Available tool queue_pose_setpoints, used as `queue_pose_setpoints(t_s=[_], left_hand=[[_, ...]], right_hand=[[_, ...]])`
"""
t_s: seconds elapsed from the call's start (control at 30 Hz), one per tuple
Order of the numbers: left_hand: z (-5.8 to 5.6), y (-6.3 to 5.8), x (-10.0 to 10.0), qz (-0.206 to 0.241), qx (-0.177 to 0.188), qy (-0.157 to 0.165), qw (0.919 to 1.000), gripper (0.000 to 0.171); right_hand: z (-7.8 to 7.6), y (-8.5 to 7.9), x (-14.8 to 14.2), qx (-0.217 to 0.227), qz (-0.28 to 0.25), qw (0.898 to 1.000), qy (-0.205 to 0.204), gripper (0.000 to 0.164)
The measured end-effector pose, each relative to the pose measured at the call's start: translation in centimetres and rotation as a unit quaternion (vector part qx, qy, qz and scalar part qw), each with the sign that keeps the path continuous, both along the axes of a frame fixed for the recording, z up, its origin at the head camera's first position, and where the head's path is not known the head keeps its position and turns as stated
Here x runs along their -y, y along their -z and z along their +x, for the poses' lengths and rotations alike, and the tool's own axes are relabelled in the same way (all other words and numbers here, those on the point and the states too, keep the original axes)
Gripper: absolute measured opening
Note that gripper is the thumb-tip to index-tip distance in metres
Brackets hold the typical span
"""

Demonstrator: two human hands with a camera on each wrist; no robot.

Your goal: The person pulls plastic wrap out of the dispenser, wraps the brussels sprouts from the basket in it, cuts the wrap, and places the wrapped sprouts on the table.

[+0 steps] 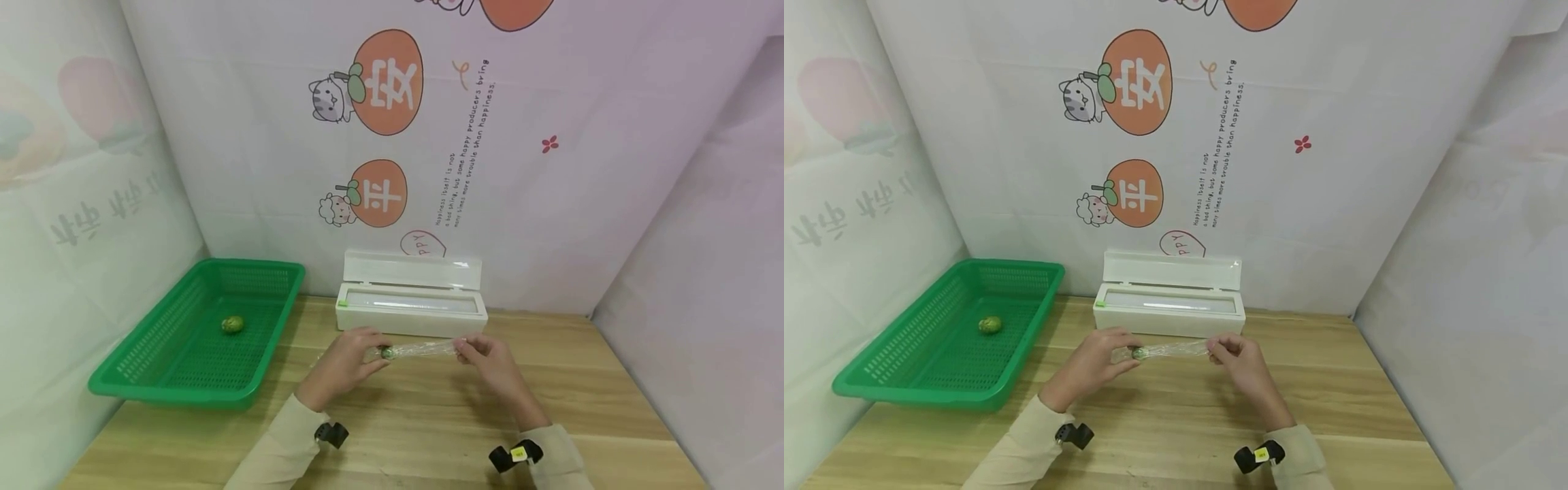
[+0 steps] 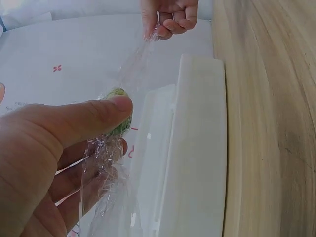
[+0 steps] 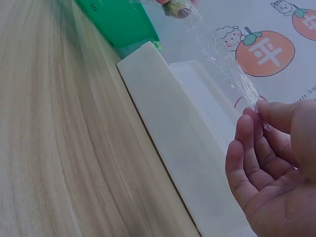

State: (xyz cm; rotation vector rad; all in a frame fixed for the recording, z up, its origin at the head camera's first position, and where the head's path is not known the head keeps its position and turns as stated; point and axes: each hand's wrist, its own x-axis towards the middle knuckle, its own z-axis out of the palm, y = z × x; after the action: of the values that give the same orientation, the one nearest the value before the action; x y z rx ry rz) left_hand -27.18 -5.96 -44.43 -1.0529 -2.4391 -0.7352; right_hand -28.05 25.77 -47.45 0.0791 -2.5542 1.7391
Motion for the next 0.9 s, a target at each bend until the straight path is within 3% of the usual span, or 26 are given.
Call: queue_pose_setpoints(t_s=[0.33, 0.57, 0.7, 0.9], left_hand=[[0.2, -0.4, -0.3, 0.017, -0.009, 0.03, 0.9994, 0.027], [0.6, -0.8, -0.7, 0.056, -0.001, 0.069, 0.9961, 0.027], [0.9, -1.0, -1.2, 0.085, -0.018, 0.099, 0.9912, 0.028], [1.6, -1.0, -2.5, 0.126, -0.037, 0.163, 0.9778, 0.028]], right_hand=[[-0.2, 0.3, -0.2, 0.007, -0.006, 1.0, -0.024, 0.026], [-0.1, 0.8, 0.2, 0.013, 0.013, 0.999, -0.042, 0.025], [0.0, 1.0, 0.7, 0.021, 0.017, 0.998, -0.053, 0.028], [0.3, 1.5, 1.5, 0.015, 0.022, 0.996, -0.08, 0.027]])
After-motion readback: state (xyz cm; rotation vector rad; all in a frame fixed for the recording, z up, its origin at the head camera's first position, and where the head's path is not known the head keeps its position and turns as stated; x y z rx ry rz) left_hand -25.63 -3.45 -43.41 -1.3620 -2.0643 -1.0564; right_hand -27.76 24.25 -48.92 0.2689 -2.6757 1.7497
